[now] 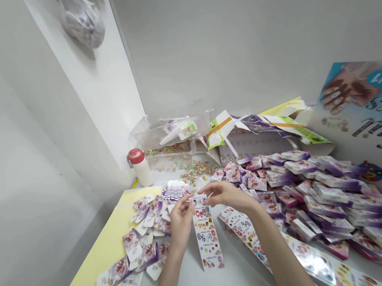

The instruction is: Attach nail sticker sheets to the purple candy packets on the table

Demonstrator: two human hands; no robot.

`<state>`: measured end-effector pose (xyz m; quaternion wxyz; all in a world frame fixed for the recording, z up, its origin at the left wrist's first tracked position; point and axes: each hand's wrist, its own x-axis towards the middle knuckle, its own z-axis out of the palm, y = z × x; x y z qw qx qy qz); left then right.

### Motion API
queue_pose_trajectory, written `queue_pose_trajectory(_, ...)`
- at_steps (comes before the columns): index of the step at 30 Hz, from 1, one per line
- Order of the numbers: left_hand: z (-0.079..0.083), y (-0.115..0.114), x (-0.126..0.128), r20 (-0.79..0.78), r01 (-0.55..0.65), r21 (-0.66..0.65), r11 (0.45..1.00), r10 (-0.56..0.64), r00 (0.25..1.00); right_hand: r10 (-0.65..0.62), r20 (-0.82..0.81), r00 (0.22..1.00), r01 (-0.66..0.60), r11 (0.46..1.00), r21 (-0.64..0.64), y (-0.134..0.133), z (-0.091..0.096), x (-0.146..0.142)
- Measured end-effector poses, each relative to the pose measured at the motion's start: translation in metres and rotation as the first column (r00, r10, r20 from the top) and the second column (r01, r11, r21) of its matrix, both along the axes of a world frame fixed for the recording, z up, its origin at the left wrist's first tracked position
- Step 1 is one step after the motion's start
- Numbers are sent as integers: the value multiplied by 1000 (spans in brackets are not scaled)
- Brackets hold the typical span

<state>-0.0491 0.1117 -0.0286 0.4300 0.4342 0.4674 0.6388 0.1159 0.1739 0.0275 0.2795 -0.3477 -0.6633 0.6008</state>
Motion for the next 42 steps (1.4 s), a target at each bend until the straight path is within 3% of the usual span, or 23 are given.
queue_pose_trajectory(7,0,0,1,45,-11,7,1000,11,999,27,-2,1000,-27,1000,-8,1,-1,4)
queue_pose_trajectory(15,0,0,2,87,-5,-12,1000,6,996,-164,-80,983,172,980,102,3,1,2)
queue_pose_trajectory(29,-3,0,-1,86,-12,-8,1000,13,996,-77,-29,997,76,997,-9,1,3,4)
queue_pose_trajectory(39,0,1,-1,108,-37,-21,999,39,993,91,31,995,-92,995,32,-6,10,8)
queue_pose_trajectory(42,1,1,-1,110,-34,-13,999,35,993,68,3,998,-69,995,67,-8,13,4)
